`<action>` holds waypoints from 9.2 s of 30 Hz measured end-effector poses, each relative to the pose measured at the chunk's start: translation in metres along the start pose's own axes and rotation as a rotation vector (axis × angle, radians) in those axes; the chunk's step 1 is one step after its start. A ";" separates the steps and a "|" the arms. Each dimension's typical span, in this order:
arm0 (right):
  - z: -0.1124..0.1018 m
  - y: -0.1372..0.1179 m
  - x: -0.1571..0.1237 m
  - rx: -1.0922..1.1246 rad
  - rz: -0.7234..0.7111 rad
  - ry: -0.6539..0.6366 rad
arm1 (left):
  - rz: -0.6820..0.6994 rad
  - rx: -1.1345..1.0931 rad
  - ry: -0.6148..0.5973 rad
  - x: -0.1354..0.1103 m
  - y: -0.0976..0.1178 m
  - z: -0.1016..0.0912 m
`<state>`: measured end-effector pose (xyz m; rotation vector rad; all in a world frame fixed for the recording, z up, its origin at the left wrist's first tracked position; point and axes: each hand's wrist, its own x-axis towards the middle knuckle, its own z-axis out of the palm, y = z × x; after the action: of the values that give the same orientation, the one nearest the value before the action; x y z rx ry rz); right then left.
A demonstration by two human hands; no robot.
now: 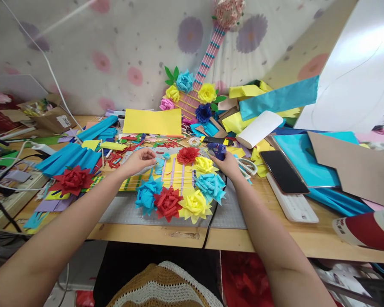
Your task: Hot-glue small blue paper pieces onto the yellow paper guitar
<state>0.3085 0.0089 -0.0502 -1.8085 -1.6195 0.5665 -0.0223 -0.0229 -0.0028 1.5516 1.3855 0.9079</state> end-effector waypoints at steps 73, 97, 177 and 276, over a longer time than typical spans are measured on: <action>-0.027 -0.103 -0.014 -0.049 -0.537 -0.452 | -0.068 -0.072 0.094 -0.003 0.024 0.031; 0.002 -0.014 -0.001 -0.037 0.113 -0.065 | -0.159 -0.149 0.050 -0.014 0.028 0.009; 0.028 -0.136 0.009 -0.066 -0.149 -0.291 | 0.116 0.491 -0.009 0.027 0.026 0.009; -0.013 -0.108 0.007 0.191 -0.328 -0.399 | 0.027 0.251 0.250 0.009 -0.010 -0.012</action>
<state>0.2417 0.0176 0.0353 -1.3088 -1.9961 0.9340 -0.0357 -0.0124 -0.0082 1.6889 1.7131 1.0020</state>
